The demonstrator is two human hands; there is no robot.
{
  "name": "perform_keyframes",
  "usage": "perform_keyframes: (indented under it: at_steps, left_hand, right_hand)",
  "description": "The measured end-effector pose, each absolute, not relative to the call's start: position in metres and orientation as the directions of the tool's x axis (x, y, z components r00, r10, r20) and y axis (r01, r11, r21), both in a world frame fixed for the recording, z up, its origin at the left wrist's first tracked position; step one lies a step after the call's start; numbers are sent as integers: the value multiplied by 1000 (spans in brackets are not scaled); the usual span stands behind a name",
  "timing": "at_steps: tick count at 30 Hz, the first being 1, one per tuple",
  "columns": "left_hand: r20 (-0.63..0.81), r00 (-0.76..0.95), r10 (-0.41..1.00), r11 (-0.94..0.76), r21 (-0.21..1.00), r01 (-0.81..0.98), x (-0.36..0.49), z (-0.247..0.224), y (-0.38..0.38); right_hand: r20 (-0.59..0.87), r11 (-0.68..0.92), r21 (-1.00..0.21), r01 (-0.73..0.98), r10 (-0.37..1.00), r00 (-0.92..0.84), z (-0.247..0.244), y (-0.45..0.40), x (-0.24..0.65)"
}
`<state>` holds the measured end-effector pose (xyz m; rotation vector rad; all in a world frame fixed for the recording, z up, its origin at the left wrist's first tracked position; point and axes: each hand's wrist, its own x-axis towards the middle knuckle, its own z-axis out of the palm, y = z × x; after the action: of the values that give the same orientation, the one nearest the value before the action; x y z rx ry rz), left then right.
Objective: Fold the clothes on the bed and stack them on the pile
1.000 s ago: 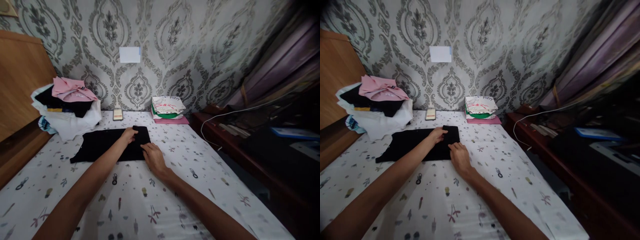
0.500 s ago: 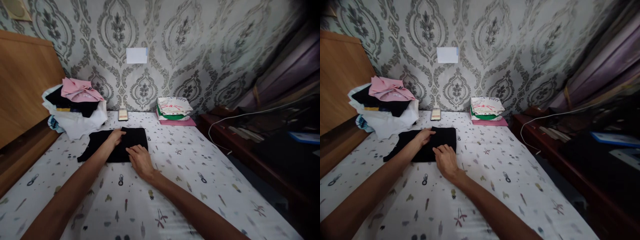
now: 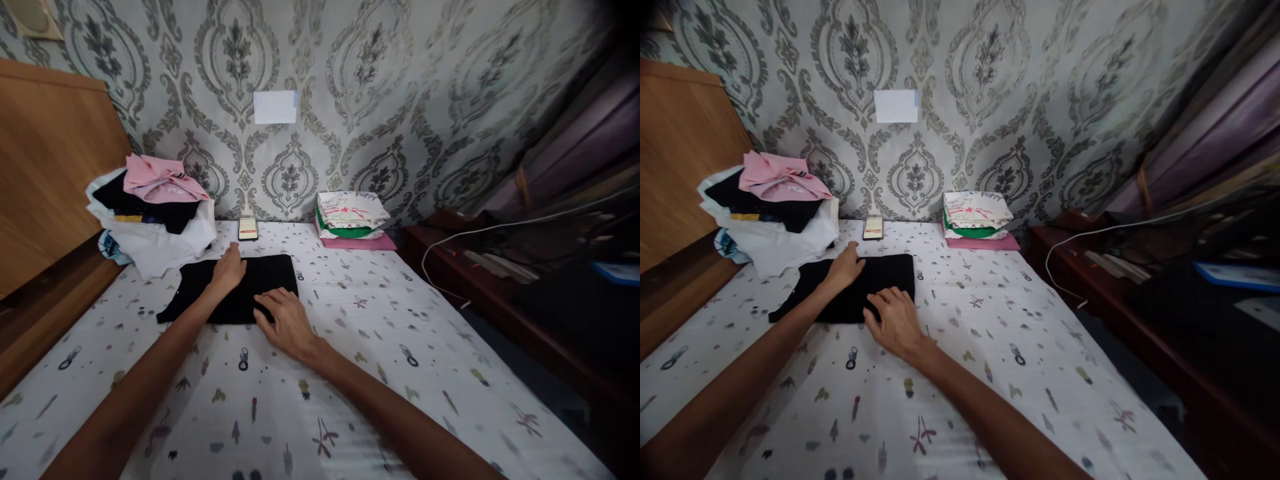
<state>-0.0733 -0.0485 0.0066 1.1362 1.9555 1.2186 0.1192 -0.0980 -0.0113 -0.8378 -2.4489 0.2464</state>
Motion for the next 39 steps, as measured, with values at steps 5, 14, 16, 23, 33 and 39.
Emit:
perform_keyframes:
  at_steps: [5,14,16,23,33,39]
  left_hand:
    - [274,-87,958,-68,509,858,-48,-2,-60]
    - [100,-40,994,-7,435,900,-40,-40,-54]
    - [95,-31,995,-14,437,899,-41,-38,-55]
    - [58,-42,997,12,439,898,-41,-31,-63]
    - [87,-74,993,10,582,813,-35,-31,-70]
    - [103,-160,982,4,827,562,-25,-27,-69]
  right_hand:
    - [381,712,-299,636,700,-604,-13,-66,112]
    - [297,638,-331,695,770,-565,-56,-52,116]
    - [316,582,-382,718,812,-490,-57,-47,123]
    - [61,171,-771,614,979,-196,-45,-8,141]
    - [-269,-174,-941,289,905,-331,4,-9,121]
    - [-232,-212,-973,95,908,-350,37,-13,114]
